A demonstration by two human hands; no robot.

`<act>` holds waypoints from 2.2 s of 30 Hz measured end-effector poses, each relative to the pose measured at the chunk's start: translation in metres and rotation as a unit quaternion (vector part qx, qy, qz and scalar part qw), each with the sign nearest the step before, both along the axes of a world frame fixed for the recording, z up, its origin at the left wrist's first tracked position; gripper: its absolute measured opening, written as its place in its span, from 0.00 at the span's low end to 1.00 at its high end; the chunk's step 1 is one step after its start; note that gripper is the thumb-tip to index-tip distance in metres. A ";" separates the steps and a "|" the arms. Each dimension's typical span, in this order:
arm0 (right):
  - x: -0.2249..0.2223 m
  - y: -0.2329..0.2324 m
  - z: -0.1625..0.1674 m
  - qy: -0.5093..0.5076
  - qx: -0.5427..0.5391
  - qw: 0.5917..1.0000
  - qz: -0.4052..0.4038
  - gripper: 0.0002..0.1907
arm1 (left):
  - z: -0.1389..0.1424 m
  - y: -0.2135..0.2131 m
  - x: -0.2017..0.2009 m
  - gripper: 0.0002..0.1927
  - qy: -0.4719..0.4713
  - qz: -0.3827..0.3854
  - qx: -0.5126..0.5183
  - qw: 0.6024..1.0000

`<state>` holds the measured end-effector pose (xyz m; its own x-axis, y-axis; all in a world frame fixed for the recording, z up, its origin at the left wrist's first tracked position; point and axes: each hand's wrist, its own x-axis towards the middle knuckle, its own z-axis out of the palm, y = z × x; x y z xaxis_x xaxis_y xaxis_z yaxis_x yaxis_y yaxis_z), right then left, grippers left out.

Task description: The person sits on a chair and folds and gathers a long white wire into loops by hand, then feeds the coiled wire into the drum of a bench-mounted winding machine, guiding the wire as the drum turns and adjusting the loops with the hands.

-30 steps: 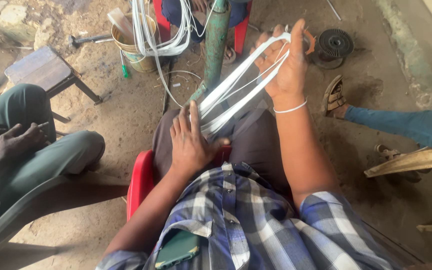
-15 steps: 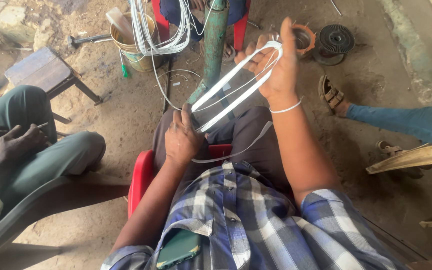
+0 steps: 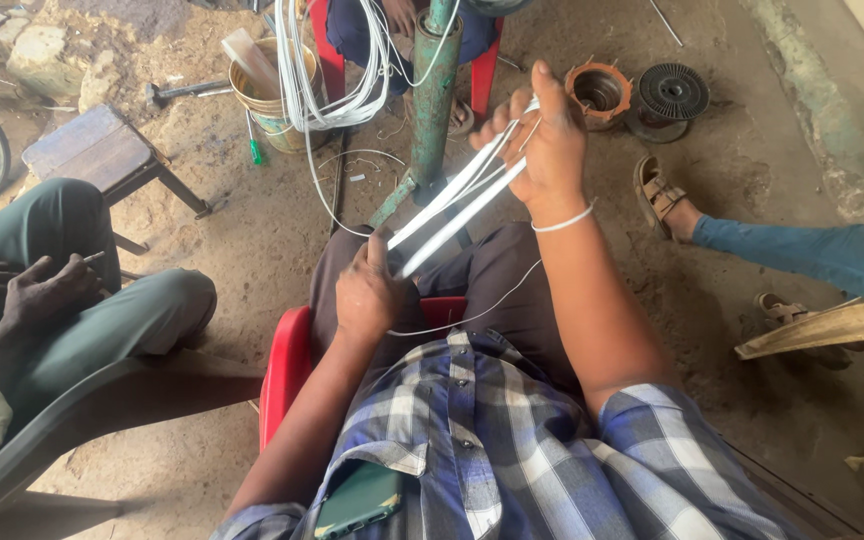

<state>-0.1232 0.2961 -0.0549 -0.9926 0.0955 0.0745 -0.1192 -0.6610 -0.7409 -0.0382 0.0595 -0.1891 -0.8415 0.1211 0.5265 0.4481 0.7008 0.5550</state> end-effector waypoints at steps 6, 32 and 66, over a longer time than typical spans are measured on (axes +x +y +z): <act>0.020 -0.028 0.000 0.055 0.115 0.991 0.026 0.25 | 0.059 0.001 0.008 0.30 -0.111 -0.182 0.150 0.965; 0.069 -0.078 -0.037 0.336 0.466 0.815 -0.071 0.17 | 0.157 -0.008 0.006 0.05 0.101 -0.129 0.183 0.969; 0.051 -0.091 -0.122 0.080 0.492 0.845 0.196 0.11 | 0.163 -0.056 -0.018 0.07 0.173 -0.007 0.290 0.941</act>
